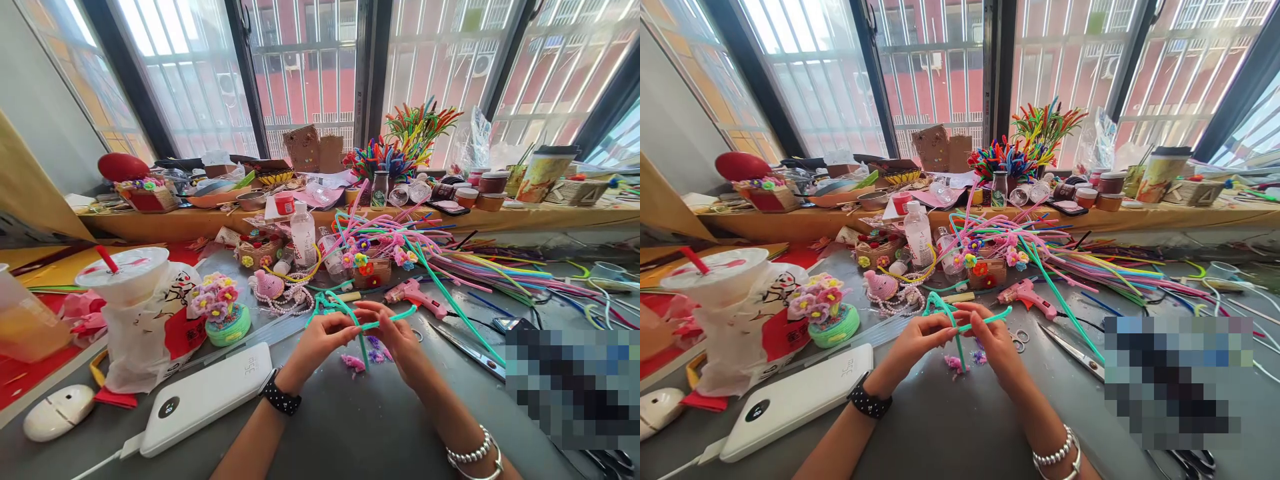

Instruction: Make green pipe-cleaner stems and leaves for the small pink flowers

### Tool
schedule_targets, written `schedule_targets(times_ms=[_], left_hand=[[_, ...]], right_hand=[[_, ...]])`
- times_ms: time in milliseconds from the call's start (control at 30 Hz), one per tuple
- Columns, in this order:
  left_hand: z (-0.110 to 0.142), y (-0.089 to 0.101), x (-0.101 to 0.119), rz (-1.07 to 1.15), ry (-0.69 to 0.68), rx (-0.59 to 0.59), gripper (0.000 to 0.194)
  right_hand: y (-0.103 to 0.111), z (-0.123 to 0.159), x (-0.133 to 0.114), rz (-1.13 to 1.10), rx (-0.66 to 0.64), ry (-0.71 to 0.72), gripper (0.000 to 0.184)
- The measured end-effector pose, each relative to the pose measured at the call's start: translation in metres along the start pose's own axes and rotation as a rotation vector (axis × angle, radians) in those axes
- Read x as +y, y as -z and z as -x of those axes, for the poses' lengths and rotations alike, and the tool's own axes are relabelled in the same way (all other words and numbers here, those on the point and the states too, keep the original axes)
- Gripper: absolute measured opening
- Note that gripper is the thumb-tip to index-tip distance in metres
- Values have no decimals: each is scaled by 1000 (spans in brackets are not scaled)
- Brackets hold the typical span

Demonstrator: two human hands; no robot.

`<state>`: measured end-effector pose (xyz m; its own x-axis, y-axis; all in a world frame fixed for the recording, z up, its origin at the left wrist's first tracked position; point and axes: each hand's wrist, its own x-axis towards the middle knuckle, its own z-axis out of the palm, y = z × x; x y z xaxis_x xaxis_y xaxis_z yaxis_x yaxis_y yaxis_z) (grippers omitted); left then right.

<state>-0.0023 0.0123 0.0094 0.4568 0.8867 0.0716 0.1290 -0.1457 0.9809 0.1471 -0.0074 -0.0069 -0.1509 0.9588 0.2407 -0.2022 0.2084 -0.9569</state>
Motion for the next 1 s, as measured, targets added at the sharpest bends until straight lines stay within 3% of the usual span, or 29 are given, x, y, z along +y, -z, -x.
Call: schedule_targets(times_ms=[133,333,633,767,1000], left_hand=[[1,0,2,32,21,-43,22],[1,0,1,37,24,5,21],[-1,-3,-5,140,18,142,19],[-1,-1,-4,267,69,125,19],[-1,1,-8,506,187,142,26]], right_hand=[[3,1,3,6,-105,49,49],[8,3,6,148,-98,76,55],[5,0,-1,285,-152,134,32],[4,1,-1,291,-181,127,33],[4,-2,2,526,-115,266,32]])
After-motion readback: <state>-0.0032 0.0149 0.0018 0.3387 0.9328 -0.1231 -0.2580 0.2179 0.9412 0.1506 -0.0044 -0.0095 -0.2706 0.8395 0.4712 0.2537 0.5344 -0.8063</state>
